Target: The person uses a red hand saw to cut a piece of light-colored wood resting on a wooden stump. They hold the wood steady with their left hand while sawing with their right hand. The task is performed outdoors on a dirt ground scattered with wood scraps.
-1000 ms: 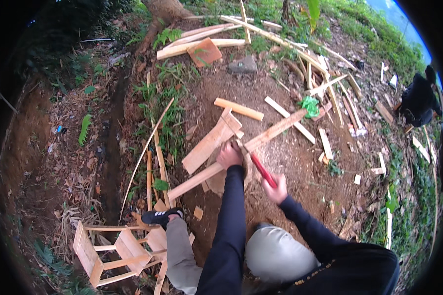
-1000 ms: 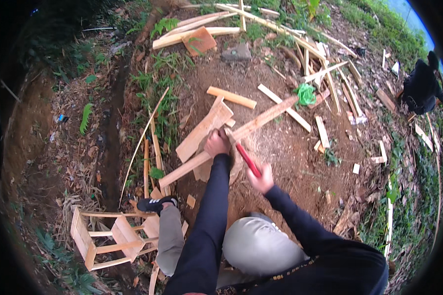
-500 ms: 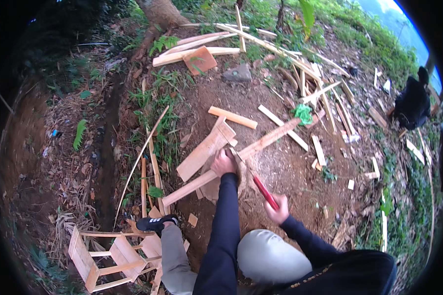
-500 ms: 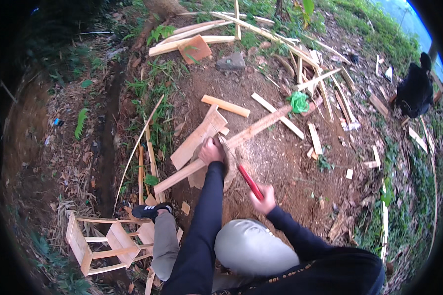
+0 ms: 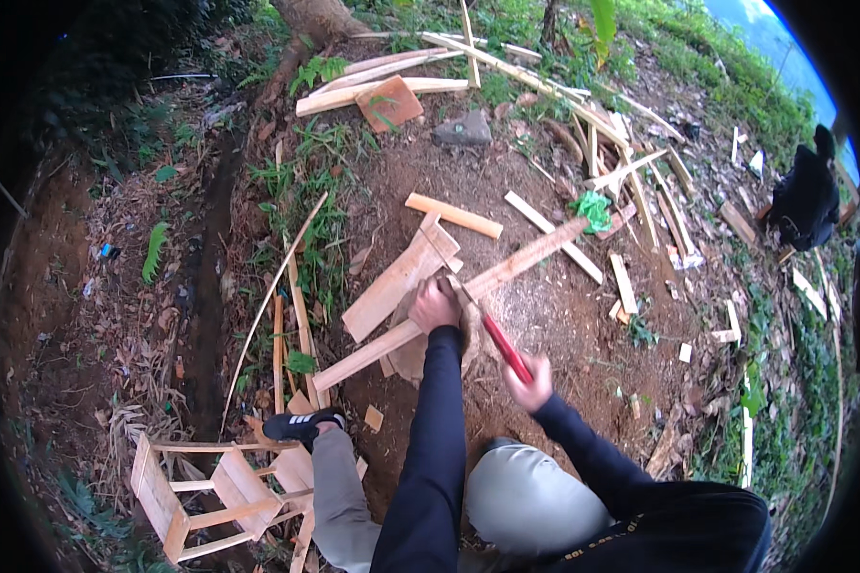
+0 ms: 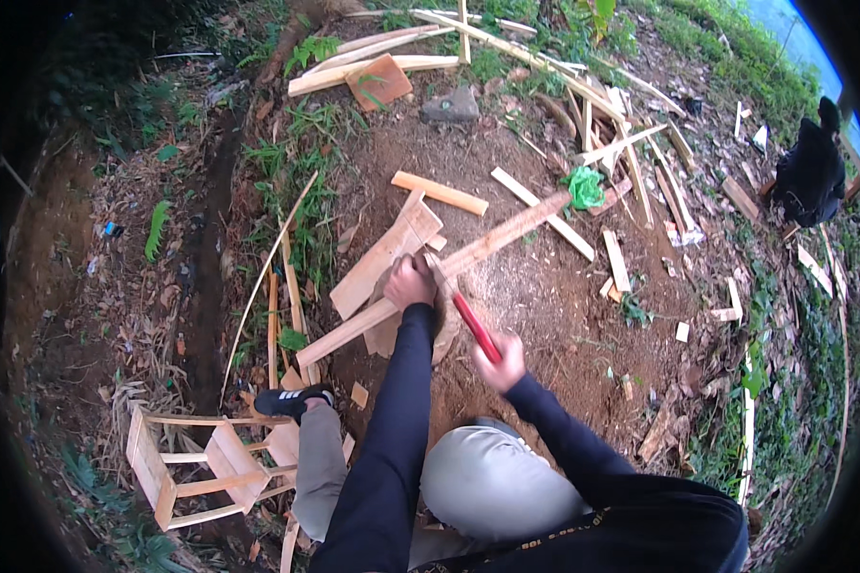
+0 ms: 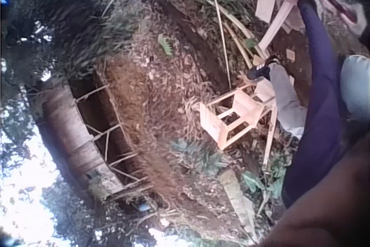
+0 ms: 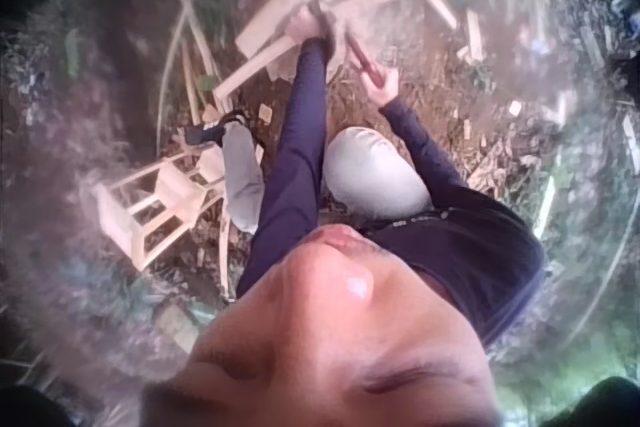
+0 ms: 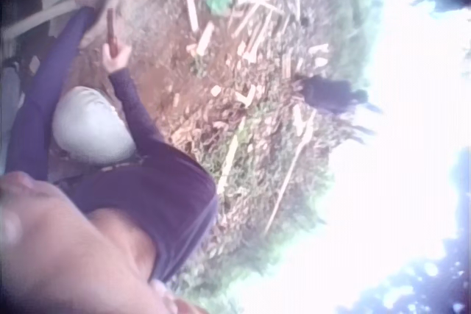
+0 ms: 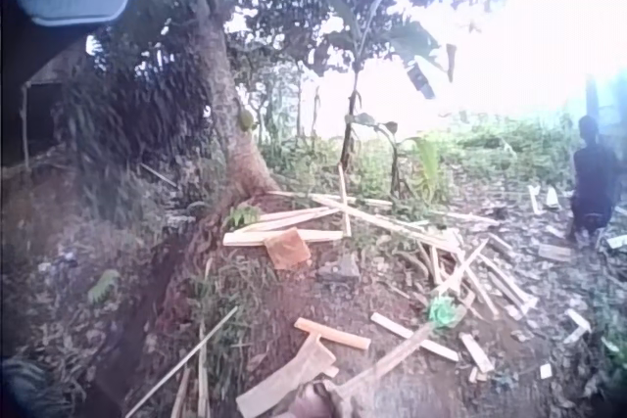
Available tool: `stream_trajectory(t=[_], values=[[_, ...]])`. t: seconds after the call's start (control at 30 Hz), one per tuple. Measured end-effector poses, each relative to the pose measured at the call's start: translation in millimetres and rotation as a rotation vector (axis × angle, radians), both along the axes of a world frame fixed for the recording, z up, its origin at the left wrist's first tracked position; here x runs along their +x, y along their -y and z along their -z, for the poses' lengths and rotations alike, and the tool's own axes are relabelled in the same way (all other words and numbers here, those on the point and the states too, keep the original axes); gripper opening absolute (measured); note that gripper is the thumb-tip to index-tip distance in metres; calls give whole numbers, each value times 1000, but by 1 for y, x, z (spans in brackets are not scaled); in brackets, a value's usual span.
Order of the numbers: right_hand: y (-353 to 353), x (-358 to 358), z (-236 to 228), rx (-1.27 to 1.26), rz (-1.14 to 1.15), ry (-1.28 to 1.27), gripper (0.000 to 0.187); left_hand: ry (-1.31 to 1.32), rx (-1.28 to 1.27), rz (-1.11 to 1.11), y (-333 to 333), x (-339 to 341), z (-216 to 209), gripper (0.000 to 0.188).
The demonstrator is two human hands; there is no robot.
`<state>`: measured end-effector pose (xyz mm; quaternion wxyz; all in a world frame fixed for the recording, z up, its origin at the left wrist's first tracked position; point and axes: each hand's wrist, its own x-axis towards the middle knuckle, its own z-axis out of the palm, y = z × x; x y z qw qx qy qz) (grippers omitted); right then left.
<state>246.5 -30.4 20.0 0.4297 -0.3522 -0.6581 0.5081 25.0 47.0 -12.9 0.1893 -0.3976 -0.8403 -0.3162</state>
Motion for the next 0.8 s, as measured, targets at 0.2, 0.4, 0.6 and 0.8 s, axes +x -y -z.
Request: stream_trajectory(t=[0.2,0.4,0.6,0.8], values=[[-18,-10,14,12,20,106,11,20,-18,22,-13,23,-8,29],[19,12,-6,-44,13,75,21,-29,-1,-16,-14,-5,-7,28],[17,10,12,-162,11,25,12,-27,11,53,-5,4,-4,25],[15,16,11,-55,10,55,15,-42,-58,-32,0,1,-9,30]])
